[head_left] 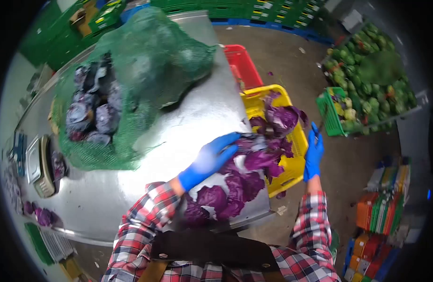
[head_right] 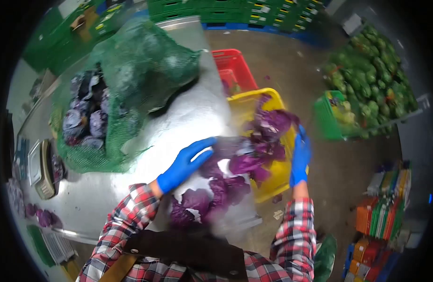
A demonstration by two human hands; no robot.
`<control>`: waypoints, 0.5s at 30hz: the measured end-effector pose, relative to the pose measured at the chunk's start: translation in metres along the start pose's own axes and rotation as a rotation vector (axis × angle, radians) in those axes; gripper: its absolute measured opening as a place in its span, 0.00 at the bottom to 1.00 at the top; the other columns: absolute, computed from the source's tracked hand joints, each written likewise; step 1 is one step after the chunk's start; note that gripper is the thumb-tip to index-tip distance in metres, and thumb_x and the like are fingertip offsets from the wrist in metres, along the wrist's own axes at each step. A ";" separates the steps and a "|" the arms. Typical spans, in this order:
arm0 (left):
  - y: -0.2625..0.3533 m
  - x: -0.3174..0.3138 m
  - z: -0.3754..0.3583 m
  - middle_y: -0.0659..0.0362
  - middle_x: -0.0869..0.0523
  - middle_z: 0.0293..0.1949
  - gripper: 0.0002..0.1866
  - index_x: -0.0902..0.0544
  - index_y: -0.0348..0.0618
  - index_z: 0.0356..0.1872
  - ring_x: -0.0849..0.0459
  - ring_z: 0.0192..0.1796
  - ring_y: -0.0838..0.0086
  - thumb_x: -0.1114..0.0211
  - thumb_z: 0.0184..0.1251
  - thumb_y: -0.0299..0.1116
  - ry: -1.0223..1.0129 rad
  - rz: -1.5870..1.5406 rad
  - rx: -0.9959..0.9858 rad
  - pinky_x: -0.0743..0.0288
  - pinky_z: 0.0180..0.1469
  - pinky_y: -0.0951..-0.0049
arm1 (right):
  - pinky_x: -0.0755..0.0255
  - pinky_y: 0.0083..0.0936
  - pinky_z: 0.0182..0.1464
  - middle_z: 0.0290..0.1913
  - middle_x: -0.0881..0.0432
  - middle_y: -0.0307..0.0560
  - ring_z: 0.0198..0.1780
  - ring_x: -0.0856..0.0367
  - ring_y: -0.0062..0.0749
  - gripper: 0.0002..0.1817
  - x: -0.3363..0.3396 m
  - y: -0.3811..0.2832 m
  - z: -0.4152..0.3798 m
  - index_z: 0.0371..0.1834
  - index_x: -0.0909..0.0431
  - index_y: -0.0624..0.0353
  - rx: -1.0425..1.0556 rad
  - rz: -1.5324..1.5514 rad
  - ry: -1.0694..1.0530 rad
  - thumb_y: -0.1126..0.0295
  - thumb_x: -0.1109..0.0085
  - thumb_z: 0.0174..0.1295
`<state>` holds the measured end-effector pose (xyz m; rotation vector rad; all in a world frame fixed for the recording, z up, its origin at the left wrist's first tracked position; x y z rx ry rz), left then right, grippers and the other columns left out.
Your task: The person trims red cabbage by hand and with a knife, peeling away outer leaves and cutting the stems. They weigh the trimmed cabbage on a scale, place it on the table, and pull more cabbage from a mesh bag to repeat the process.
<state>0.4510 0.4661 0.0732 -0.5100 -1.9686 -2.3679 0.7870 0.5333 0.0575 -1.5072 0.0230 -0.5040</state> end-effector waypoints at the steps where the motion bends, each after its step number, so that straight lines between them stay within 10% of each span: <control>1: -0.003 0.004 -0.017 0.49 0.25 0.57 0.24 0.28 0.43 0.59 0.26 0.59 0.58 0.40 0.63 0.40 0.046 0.162 -0.078 0.34 0.60 0.66 | 0.36 0.25 0.57 0.56 0.27 0.42 0.54 0.29 0.26 0.21 0.012 0.002 -0.005 0.59 0.30 0.60 -0.014 0.053 -0.013 0.61 0.52 0.67; 4: -0.037 -0.006 -0.104 0.49 0.31 0.62 0.30 0.32 0.45 0.62 0.33 0.63 0.55 0.37 0.59 0.42 0.229 0.256 0.158 0.39 0.63 0.59 | 0.32 0.26 0.53 0.54 0.25 0.48 0.49 0.24 0.30 0.22 0.030 -0.010 -0.038 0.58 0.30 0.62 -0.086 0.073 -0.156 0.59 0.57 0.69; 5: -0.032 -0.010 -0.130 0.47 0.32 0.61 0.31 0.33 0.44 0.63 0.34 0.63 0.53 0.38 0.59 0.45 0.166 0.763 0.118 0.41 0.64 0.58 | 0.29 0.24 0.48 0.49 0.22 0.51 0.42 0.23 0.28 0.20 0.023 -0.014 -0.058 0.54 0.28 0.64 -0.014 0.086 -0.259 0.60 0.58 0.69; 9: -0.052 -0.033 -0.218 0.45 0.30 0.59 0.23 0.29 0.42 0.59 0.35 0.63 0.51 0.43 0.63 0.38 0.385 0.772 0.238 0.42 0.64 0.56 | 0.25 0.26 0.40 0.43 0.23 0.47 0.38 0.21 0.33 0.17 -0.054 -0.018 -0.169 0.50 0.26 0.63 -0.689 0.416 -1.124 0.64 0.51 0.62; 12: -0.105 0.021 -0.257 0.43 0.31 0.59 0.23 0.28 0.37 0.56 0.36 0.63 0.49 0.43 0.61 0.35 0.621 0.914 0.294 0.44 0.66 0.56 | 0.31 0.30 0.56 0.59 0.29 0.50 0.54 0.25 0.39 0.23 -0.090 0.067 -0.233 0.59 0.33 0.64 -0.040 0.083 -1.725 0.62 0.54 0.65; 15: -0.085 0.124 -0.255 0.43 0.39 0.64 0.28 0.35 0.39 0.62 0.40 0.65 0.49 0.41 0.60 0.34 0.986 0.981 0.398 0.47 0.66 0.56 | 0.33 0.31 0.59 0.62 0.32 0.50 0.59 0.30 0.40 0.27 -0.102 0.060 -0.229 0.66 0.40 0.61 -0.681 0.086 -1.670 0.60 0.55 0.67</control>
Point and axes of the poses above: each hand's wrist, its own z-axis towards the middle knuckle, its own x-axis out of the back of the hand, y = z × x, the point moved 3 cm from there along z, towards the middle knuckle
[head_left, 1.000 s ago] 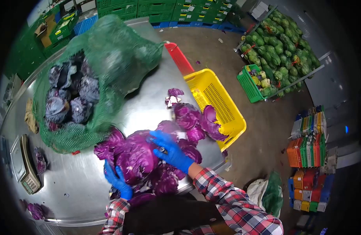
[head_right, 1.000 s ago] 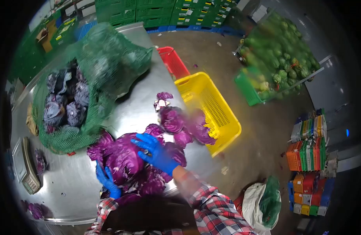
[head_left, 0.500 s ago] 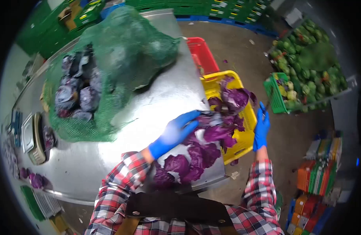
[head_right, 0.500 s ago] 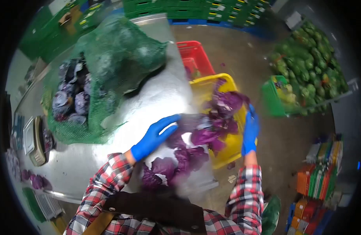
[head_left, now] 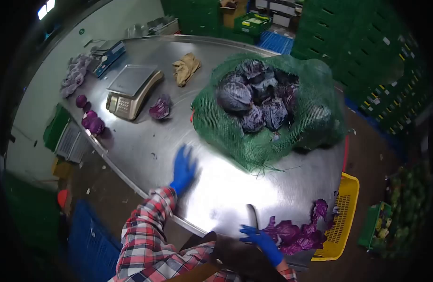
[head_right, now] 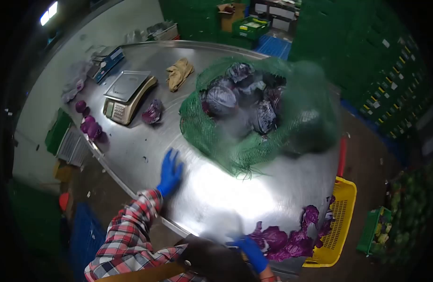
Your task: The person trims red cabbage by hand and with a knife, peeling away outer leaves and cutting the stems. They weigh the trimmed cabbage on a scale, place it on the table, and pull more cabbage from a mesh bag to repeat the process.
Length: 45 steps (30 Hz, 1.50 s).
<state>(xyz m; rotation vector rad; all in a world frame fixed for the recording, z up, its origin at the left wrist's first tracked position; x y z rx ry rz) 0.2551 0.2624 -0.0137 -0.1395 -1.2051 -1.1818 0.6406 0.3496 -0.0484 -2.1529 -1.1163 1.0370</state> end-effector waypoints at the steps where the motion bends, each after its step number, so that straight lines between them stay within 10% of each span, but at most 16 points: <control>1: -0.026 0.006 0.030 0.43 0.38 0.64 0.28 0.34 0.40 0.62 0.40 0.65 0.50 0.40 0.60 0.34 0.089 0.005 -0.032 0.47 0.67 0.57 | 0.28 0.32 0.52 0.54 0.26 0.51 0.52 0.25 0.36 0.28 -0.010 -0.034 -0.017 0.63 0.36 0.60 0.073 0.281 0.130 0.54 0.52 0.64; 3: -0.085 0.012 0.087 0.43 0.37 0.63 0.30 0.33 0.42 0.61 0.39 0.65 0.49 0.37 0.58 0.37 0.161 0.104 -0.061 0.46 0.66 0.55 | 0.24 0.38 0.45 0.52 0.24 0.53 0.50 0.23 0.42 0.26 0.041 -0.030 -0.035 0.64 0.39 0.56 0.207 0.361 0.420 0.56 0.55 0.67; 5: -0.156 0.005 0.130 0.48 0.38 0.65 0.37 0.35 0.49 0.64 0.41 0.65 0.43 0.34 0.52 0.49 0.173 0.342 -0.010 0.45 0.65 0.51 | 0.30 0.19 0.23 0.34 0.21 0.42 0.24 0.23 0.26 0.17 0.112 -0.006 -0.055 0.56 0.30 0.54 0.536 0.255 0.929 0.65 0.49 0.65; 7: -0.178 0.015 0.159 0.54 0.41 0.68 0.43 0.38 0.54 0.66 0.43 0.66 0.42 0.31 0.45 0.51 0.014 0.410 0.103 0.45 0.63 0.49 | 0.34 0.13 0.21 0.31 0.22 0.39 0.20 0.29 0.18 0.14 0.084 -0.059 -0.083 0.53 0.28 0.53 0.432 0.118 1.382 0.66 0.49 0.65; 11: -0.222 -0.009 0.156 0.53 0.24 0.56 0.27 0.25 0.53 0.56 0.38 0.65 0.54 0.34 0.51 0.43 -0.410 0.475 0.321 0.42 0.62 0.51 | 0.34 0.15 0.18 0.29 0.23 0.40 0.17 0.31 0.17 0.17 0.036 -0.095 -0.053 0.53 0.27 0.53 0.455 0.041 1.249 0.59 0.46 0.63; 13: -0.247 -0.028 0.130 0.48 0.23 0.53 0.21 0.24 0.40 0.52 0.27 0.56 0.55 0.39 0.58 0.37 -0.062 0.315 0.116 0.36 0.60 0.59 | 0.35 0.14 0.19 0.30 0.23 0.40 0.18 0.32 0.16 0.18 0.010 -0.093 -0.023 0.54 0.27 0.53 0.420 -0.022 1.200 0.60 0.46 0.64; 17: -0.183 -0.037 0.052 0.48 0.20 0.48 0.15 0.21 0.35 0.46 0.25 0.54 0.57 0.45 0.57 0.23 0.163 -0.485 0.116 0.35 0.59 0.67 | 0.36 0.14 0.19 0.26 0.28 0.36 0.19 0.34 0.14 0.16 -0.027 -0.092 0.024 0.53 0.28 0.54 0.455 -0.092 1.119 0.66 0.45 0.62; 23: 0.029 -0.016 0.076 0.49 0.28 0.58 0.24 0.30 0.38 0.59 0.34 0.63 0.57 0.45 0.61 0.36 -0.299 -0.835 -0.382 0.45 0.67 0.59 | 0.35 0.16 0.19 0.28 0.24 0.41 0.21 0.29 0.16 0.14 0.023 -0.157 0.080 0.52 0.29 0.51 0.338 -0.532 1.081 0.63 0.48 0.63; 26: 0.122 0.001 0.123 0.48 0.26 0.54 0.28 0.29 0.43 0.58 0.31 0.59 0.54 0.42 0.60 0.47 -0.262 -0.438 -0.672 0.46 0.66 0.53 | 0.30 0.39 0.51 0.46 0.21 0.60 0.49 0.24 0.55 0.26 0.069 -0.182 0.093 0.53 0.29 0.60 0.166 -0.856 1.037 0.53 0.46 0.58; 28: 0.140 -0.008 0.134 0.48 0.23 0.50 0.26 0.25 0.44 0.54 0.27 0.55 0.55 0.41 0.57 0.49 -0.213 -0.241 -0.738 0.43 0.65 0.52 | 0.28 0.41 0.49 0.43 0.20 0.58 0.46 0.22 0.55 0.27 0.102 -0.165 0.086 0.54 0.29 0.54 0.103 -1.310 1.011 0.52 0.45 0.54; 32: 0.098 -0.023 0.136 0.53 0.18 0.32 0.19 0.19 0.46 0.41 0.21 0.40 0.60 0.39 0.55 0.48 -0.275 -0.031 -0.868 0.36 0.57 0.52 | 0.29 0.45 0.43 0.38 0.20 0.58 0.43 0.22 0.56 0.16 0.095 -0.148 0.049 0.41 0.30 0.56 -0.041 -0.876 1.285 0.57 0.48 0.57; 34: 0.057 -0.023 0.108 0.54 0.19 0.25 0.12 0.18 0.48 0.30 0.20 0.32 0.61 0.38 0.56 0.45 -0.754 0.142 -0.725 0.29 0.43 0.57 | 0.29 0.46 0.45 0.42 0.20 0.62 0.45 0.23 0.58 0.14 0.072 -0.147 0.044 0.44 0.32 0.58 0.045 -0.862 1.156 0.60 0.53 0.61; 37: -0.007 0.001 0.074 0.52 0.21 0.22 0.08 0.18 0.47 0.24 0.22 0.28 0.60 0.39 0.57 0.38 -0.594 0.108 -0.697 0.30 0.30 0.62 | 0.30 0.45 0.41 0.34 0.21 0.58 0.40 0.22 0.57 0.10 0.068 -0.139 0.058 0.39 0.32 0.54 -0.006 -0.859 1.172 0.62 0.52 0.59; 42: -0.084 -0.040 0.103 0.51 0.18 0.31 0.10 0.16 0.44 0.38 0.19 0.37 0.60 0.40 0.60 0.36 -0.514 -0.677 0.278 0.28 0.45 0.64 | 0.29 0.42 0.40 0.34 0.20 0.58 0.38 0.21 0.55 0.15 0.078 -0.135 0.081 0.41 0.31 0.55 0.060 -0.706 1.124 0.56 0.51 0.61; 45: -0.045 -0.041 0.112 0.50 0.18 0.34 0.14 0.18 0.41 0.42 0.20 0.40 0.61 0.39 0.60 0.38 -0.333 -0.499 0.236 0.29 0.48 0.66 | 0.29 0.38 0.36 0.29 0.20 0.53 0.32 0.20 0.46 0.16 0.112 -0.112 0.076 0.40 0.30 0.56 0.271 -0.823 1.164 0.54 0.49 0.61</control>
Point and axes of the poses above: each hand's wrist, its own z-axis towards the middle knuckle, its own x-axis out of the back of the hand, y = z × x, the point moved 3 cm from there along z, towards the middle knuckle
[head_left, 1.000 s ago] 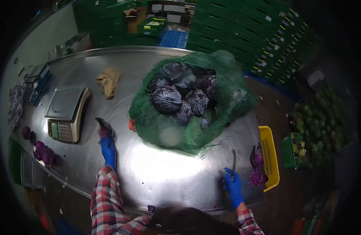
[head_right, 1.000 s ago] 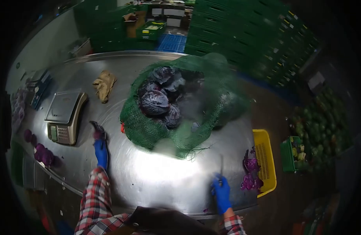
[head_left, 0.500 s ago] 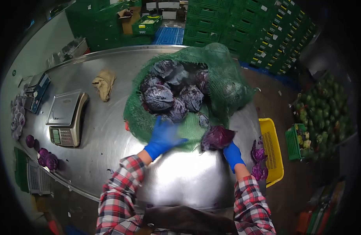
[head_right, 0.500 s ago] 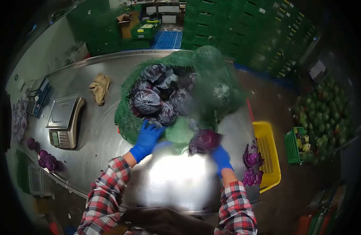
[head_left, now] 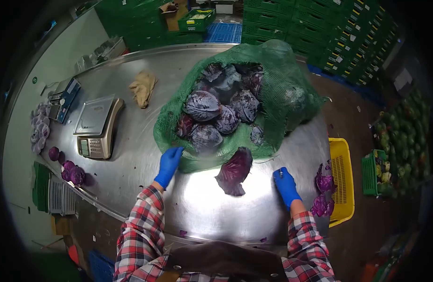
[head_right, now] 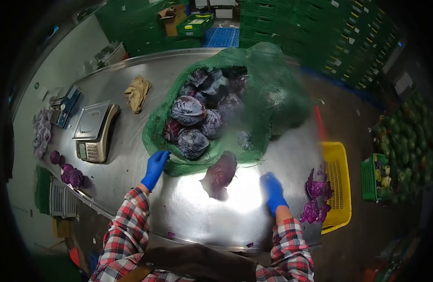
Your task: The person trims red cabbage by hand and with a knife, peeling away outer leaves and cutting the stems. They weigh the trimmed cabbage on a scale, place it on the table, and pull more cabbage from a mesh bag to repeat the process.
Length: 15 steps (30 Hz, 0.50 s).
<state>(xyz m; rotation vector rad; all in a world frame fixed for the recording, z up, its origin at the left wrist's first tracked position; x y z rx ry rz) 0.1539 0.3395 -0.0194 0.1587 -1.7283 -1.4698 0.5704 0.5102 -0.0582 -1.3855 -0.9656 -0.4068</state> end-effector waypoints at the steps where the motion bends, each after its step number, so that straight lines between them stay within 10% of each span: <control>1: 0.023 -0.005 -0.004 0.50 0.18 0.36 0.14 0.19 0.39 0.43 0.20 0.41 0.60 0.39 0.60 0.38 0.032 0.080 -0.159 0.29 0.48 0.66 | 0.30 0.30 0.27 0.23 0.22 0.47 0.23 0.23 0.32 0.13 0.002 0.017 -0.002 0.37 0.27 0.55 -0.116 0.066 -0.025 0.57 0.48 0.61; 3: 0.069 -0.020 -0.008 0.50 0.19 0.39 0.16 0.20 0.36 0.44 0.21 0.44 0.60 0.39 0.61 0.38 0.092 0.232 -0.483 0.30 0.49 0.66 | 0.34 0.23 0.21 0.21 0.23 0.43 0.18 0.27 0.23 0.10 0.014 0.006 -0.021 0.37 0.25 0.55 -0.154 0.213 -0.024 0.60 0.47 0.62; 9: 0.053 -0.094 0.047 0.40 0.34 0.56 0.40 0.35 0.39 0.61 0.31 0.55 0.47 0.30 0.49 0.49 0.285 0.194 -0.199 0.34 0.56 0.57 | 0.38 0.13 0.18 0.22 0.24 0.37 0.17 0.32 0.14 0.08 0.028 -0.089 -0.096 0.41 0.23 0.58 0.016 0.471 -0.115 0.66 0.48 0.65; 15: 0.027 -0.059 -0.054 0.43 0.33 0.56 0.41 0.35 0.41 0.62 0.32 0.58 0.50 0.27 0.46 0.43 0.020 0.016 -0.713 0.37 0.61 0.58 | 0.35 0.13 0.19 0.31 0.21 0.39 0.19 0.31 0.13 0.10 -0.007 -0.131 -0.116 0.43 0.23 0.59 -0.218 0.654 0.050 0.68 0.44 0.62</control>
Point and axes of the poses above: each hand's wrist, its own z-axis towards the middle knuckle, its own x-axis out of the back of the hand, y = z × x, the point moved 3 cm from there along z, towards the middle knuckle
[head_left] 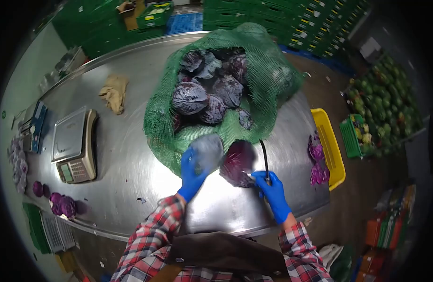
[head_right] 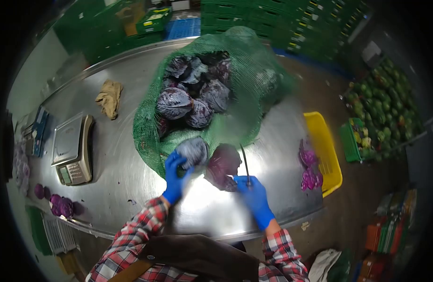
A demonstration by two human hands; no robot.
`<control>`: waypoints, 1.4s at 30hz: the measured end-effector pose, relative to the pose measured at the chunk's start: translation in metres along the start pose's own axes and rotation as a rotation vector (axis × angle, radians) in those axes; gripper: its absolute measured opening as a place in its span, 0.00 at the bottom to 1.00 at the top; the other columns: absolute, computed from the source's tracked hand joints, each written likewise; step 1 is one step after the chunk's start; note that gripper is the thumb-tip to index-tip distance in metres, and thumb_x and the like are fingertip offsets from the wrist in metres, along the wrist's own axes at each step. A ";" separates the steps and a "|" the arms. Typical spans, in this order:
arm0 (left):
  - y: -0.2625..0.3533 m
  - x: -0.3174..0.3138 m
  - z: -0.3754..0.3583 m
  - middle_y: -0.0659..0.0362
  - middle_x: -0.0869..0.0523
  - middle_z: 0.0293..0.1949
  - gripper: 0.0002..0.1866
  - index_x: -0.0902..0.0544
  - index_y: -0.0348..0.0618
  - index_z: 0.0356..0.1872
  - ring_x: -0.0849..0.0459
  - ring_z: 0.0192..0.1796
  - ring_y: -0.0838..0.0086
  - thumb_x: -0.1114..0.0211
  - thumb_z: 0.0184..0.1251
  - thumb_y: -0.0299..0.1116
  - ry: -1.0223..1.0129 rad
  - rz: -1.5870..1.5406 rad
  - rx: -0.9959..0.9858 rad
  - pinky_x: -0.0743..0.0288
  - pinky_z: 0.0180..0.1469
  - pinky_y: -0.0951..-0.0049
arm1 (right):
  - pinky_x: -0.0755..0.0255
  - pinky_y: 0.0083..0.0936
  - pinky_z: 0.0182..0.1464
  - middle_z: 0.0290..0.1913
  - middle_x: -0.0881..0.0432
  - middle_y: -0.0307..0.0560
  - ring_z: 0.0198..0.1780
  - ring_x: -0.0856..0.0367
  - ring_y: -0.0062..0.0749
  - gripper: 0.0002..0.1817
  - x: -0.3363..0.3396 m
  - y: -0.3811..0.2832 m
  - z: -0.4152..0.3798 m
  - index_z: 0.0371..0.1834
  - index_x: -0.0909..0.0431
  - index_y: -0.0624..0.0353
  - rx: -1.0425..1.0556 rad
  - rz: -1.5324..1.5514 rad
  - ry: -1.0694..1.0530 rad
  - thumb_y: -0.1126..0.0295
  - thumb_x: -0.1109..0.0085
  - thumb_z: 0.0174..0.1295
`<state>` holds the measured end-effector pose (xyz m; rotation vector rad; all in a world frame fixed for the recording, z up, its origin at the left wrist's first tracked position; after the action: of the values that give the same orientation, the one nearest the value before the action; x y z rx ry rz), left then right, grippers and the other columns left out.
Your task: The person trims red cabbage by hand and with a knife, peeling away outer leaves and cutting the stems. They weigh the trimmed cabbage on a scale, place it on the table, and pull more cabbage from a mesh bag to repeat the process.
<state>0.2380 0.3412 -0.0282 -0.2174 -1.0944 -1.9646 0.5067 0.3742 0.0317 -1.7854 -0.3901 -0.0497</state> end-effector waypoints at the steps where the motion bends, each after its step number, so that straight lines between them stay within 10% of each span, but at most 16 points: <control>1: 0.005 0.005 -0.012 0.44 0.33 0.56 0.43 0.36 0.40 0.63 0.32 0.58 0.50 0.26 0.45 0.42 -0.072 -0.060 -0.039 0.37 0.60 0.58 | 0.29 0.16 0.37 0.36 0.19 0.37 0.37 0.24 0.16 0.11 -0.008 -0.004 0.004 0.44 0.22 0.59 -0.041 0.084 0.002 0.68 0.42 0.60; 8: 0.042 -0.004 -0.019 0.46 0.35 0.60 0.51 0.54 0.33 0.68 0.36 0.64 0.65 0.27 0.50 0.36 -0.451 -0.906 0.622 0.40 0.64 0.68 | 0.37 0.18 0.15 0.27 0.26 0.37 0.14 0.33 0.19 0.26 -0.066 0.012 0.029 0.62 0.37 0.52 -0.253 0.433 -0.182 0.66 0.42 0.59; 12: 0.047 0.009 -0.033 0.48 0.38 0.63 0.49 0.51 0.36 0.68 0.38 0.66 0.63 0.27 0.48 0.31 -0.259 -1.110 0.804 0.43 0.66 0.67 | 0.38 0.18 0.13 0.27 0.27 0.38 0.12 0.33 0.21 0.27 -0.078 0.017 -0.002 0.61 0.37 0.53 -0.161 0.475 -0.241 0.68 0.43 0.58; 20: 0.063 0.039 0.021 0.45 0.42 0.65 0.37 0.36 0.41 0.64 0.35 0.63 0.55 0.30 0.53 0.38 -0.176 -0.147 0.170 0.38 0.63 0.64 | 0.36 0.18 0.15 0.26 0.28 0.39 0.14 0.33 0.20 0.26 -0.098 -0.003 0.032 0.63 0.37 0.55 -0.106 0.613 -0.154 0.73 0.48 0.59; 23: 0.012 0.023 0.058 0.43 0.26 0.53 0.26 0.28 0.39 0.56 0.25 0.55 0.57 0.38 0.59 0.43 -0.083 -0.230 0.266 0.31 0.57 0.64 | 0.35 0.17 0.15 0.27 0.26 0.39 0.14 0.33 0.18 0.24 -0.099 -0.028 0.062 0.61 0.33 0.49 -0.009 0.543 -0.102 0.73 0.47 0.59; 27: -0.048 0.080 0.070 0.46 0.17 0.32 0.16 0.18 0.38 0.34 0.18 0.37 0.54 0.45 0.62 0.42 -0.648 0.590 0.530 0.27 0.46 0.59 | 0.41 0.11 0.16 0.40 0.25 0.38 0.17 0.38 0.12 0.24 -0.099 -0.033 0.059 0.62 0.34 0.51 0.108 0.371 -0.154 0.75 0.49 0.60; 30: -0.145 0.137 0.079 0.46 0.17 0.32 0.18 0.19 0.36 0.36 0.18 0.37 0.55 0.42 0.62 0.45 -0.192 0.330 0.468 0.27 0.44 0.61 | 0.42 0.10 0.18 0.35 0.22 0.35 0.19 0.38 0.10 0.20 -0.111 -0.024 0.045 0.59 0.30 0.52 0.031 0.416 -0.225 0.72 0.49 0.61; 34: -0.127 0.143 0.159 0.48 0.17 0.30 0.18 0.19 0.36 0.35 0.17 0.34 0.58 0.39 0.60 0.45 0.157 0.505 0.373 0.26 0.40 0.64 | 0.40 0.09 0.18 0.33 0.19 0.39 0.17 0.34 0.11 0.19 -0.131 -0.017 0.038 0.56 0.30 0.61 -0.017 0.371 -0.325 0.71 0.47 0.61; 37: -0.057 0.101 0.183 0.49 0.17 0.29 0.16 0.18 0.39 0.33 0.18 0.33 0.58 0.39 0.61 0.44 -0.010 -0.039 0.321 0.27 0.39 0.64 | 0.40 0.09 0.20 0.33 0.21 0.37 0.20 0.35 0.10 0.15 -0.125 -0.019 0.044 0.52 0.27 0.58 0.030 0.464 -0.137 0.71 0.48 0.61; 42: -0.033 0.021 0.148 0.43 0.18 0.33 0.25 0.20 0.37 0.35 0.20 0.39 0.51 0.43 0.60 0.55 -0.494 0.339 0.334 0.27 0.42 0.58 | 0.38 0.09 0.16 0.44 0.20 0.44 0.17 0.33 0.10 0.12 -0.099 -0.047 0.105 0.50 0.28 0.61 0.083 0.499 0.039 0.73 0.49 0.64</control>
<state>0.1653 0.4497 0.0517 -0.6828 -1.5646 -1.4317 0.3817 0.4605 0.0252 -1.7509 0.0879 0.2788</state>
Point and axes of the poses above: each hand's wrist, its own z-axis towards the middle knuckle, its own x-axis out of the back of the hand, y = z × x, the point moved 3 cm from there along z, towards the middle knuckle
